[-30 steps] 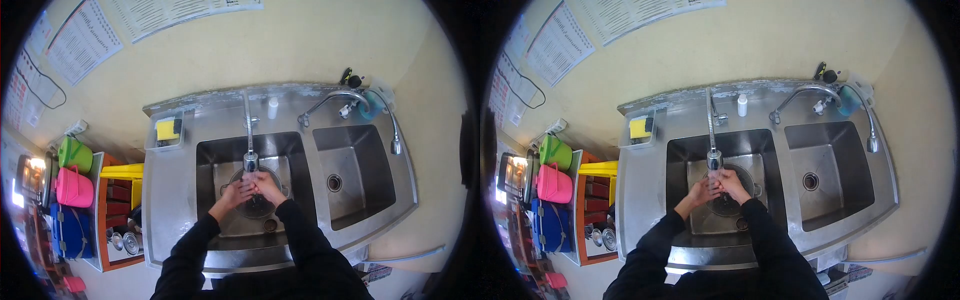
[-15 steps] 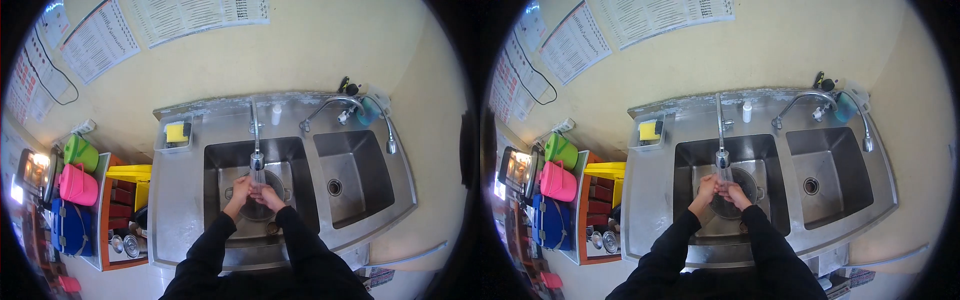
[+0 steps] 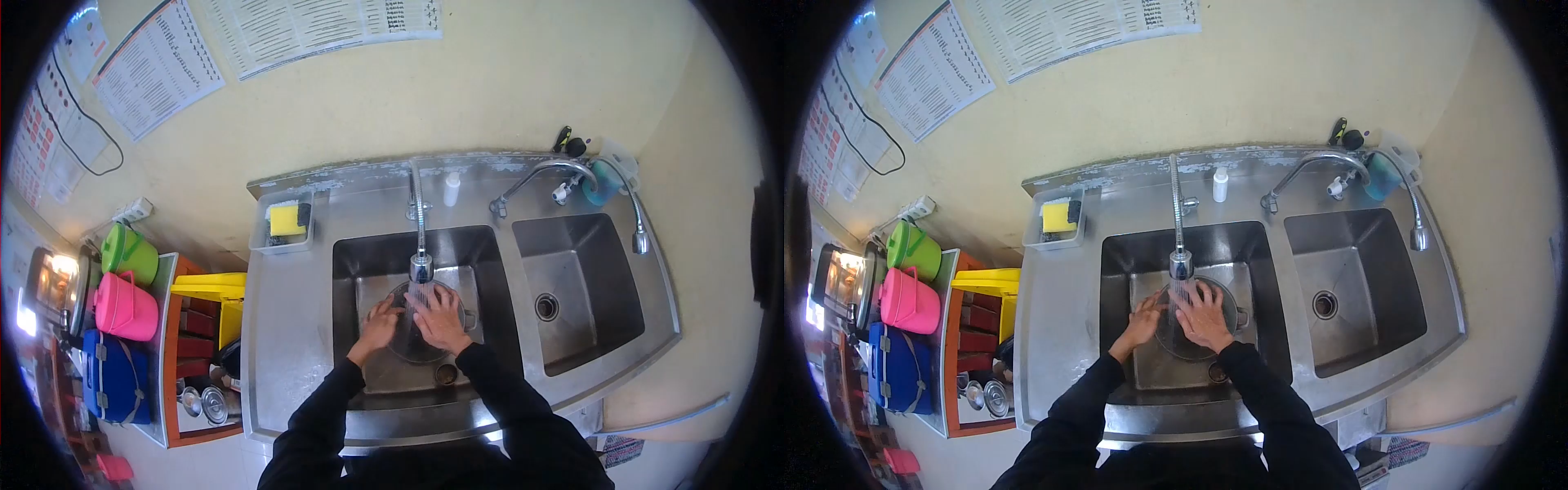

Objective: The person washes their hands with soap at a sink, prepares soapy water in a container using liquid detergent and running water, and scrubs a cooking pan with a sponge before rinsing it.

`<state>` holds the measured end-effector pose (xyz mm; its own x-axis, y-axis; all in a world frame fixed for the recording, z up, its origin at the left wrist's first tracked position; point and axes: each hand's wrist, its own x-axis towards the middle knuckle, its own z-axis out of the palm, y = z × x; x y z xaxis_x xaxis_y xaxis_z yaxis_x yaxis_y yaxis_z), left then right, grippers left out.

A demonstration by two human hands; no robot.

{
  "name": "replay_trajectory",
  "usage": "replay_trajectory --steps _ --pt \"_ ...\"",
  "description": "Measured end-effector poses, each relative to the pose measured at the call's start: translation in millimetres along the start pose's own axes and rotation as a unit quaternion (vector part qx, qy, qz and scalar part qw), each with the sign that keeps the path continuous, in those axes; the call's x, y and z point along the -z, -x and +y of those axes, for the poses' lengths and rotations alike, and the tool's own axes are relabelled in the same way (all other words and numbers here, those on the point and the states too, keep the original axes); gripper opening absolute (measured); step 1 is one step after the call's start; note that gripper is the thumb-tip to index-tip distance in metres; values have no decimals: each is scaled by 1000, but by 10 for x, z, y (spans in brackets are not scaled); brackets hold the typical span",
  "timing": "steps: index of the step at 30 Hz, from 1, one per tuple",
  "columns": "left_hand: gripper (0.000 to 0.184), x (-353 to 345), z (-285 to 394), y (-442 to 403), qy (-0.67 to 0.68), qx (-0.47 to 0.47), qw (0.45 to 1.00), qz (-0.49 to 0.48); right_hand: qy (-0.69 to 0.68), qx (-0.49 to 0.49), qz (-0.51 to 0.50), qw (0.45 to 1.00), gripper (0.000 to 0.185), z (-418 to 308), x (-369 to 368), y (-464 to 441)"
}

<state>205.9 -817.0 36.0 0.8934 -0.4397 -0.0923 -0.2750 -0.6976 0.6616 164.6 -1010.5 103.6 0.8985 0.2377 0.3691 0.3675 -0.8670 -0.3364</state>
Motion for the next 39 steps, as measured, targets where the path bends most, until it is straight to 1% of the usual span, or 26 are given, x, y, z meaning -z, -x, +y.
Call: replay_trajectory --steps 1,4,7,8,9,10,11,13,14,16,17,18,19,20,22,23,24,26,27,29,31,32,34,36,38,39 --pt "40 -85 34 -14 -72 10 997 0 -13 -10 3 1000 33 14 -4 16" --pt "36 -161 244 -150 -198 -4 973 -116 -112 -130 88 981 31 110 -142 46" --pt "35 -433 140 -446 -17 -71 988 -139 -208 -313 202 904 35 233 -394 122" --pt "32 -396 218 -485 -13 -95 989 -117 -180 -334 168 910 36 341 -489 167" --pt "30 -272 378 -516 -9 -118 988 -96 -299 -370 120 871 35 485 -717 227" --pt "28 -134 536 -525 -5 -142 987 -74 -413 -398 71 816 35 651 -997 284" --pt "28 16 660 -495 -39 -130 988 -73 -520 -418 20 745 34 748 -1135 301" --pt "30 315 779 -462 -110 -107 986 -69 -583 -373 -61 719 31 459 -783 121" --pt "29 316 704 -464 -62 -115 991 36 -612 -348 -101 703 29 355 -639 16" --pt "29 204 456 -334 34 -128 962 241 -559 -248 -150 777 21 480 -700 -117" --pt "27 183 333 -248 71 -58 971 221 -529 -197 -172 807 17 522 -738 -178" --pt "25 158 216 -163 108 13 974 199 -495 -216 -199 817 21 448 -418 -366" --pt "30 202 214 -50 175 44 967 182 -370 -223 -116 894 25 508 -374 -486" --pt "35 278 262 81 240 75 954 163 -235 -224 -29 945 30 600 -340 -594" --pt "42 304 188 278 342 108 929 92 -278 -233 113 925 19 1239 -551 -896" --pt "43 254 130 389 354 117 924 80 -207 -292 163 919 21 1412 -524 -1103" --pt "44 237 102 438 366 126 919 68 -135 -348 211 903 32 1567 -485 -1333" --pt "41 352 368 527 350 153 919 94 -106 -354 231 900 54 1857 -502 -1679" --pt "40 376 464 550 341 168 919 107 -110 -368 206 900 55 1874 -459 -1831" --pt "35 369 481 517 262 110 954 89 -115 -392 154 900 58 1888 -382 -2072" --pt "34 301 513 549 187 59 978 68 -140 -378 134 905 61 1927 -360 -2162" --pt "34 132 378 479 192 7 979 73 -151 -372 119 908 62 1923 -394 -2113" --pt "32 -123 313 307 264 48 962 50 -206 -367 217 881 63 1919 -580 -1878" --pt "32 -194 504 136 311 53 947 53 -140 -353 380 843 50 1777 -809 -1532" --pt "31 -83 789 -54 328 25 941 81 -355 -399 324 780 53 1257 -667 -986" --pt "31 15 905 -86 328 24 940 90 -306 -396 299 812 50 946 -660 -713"
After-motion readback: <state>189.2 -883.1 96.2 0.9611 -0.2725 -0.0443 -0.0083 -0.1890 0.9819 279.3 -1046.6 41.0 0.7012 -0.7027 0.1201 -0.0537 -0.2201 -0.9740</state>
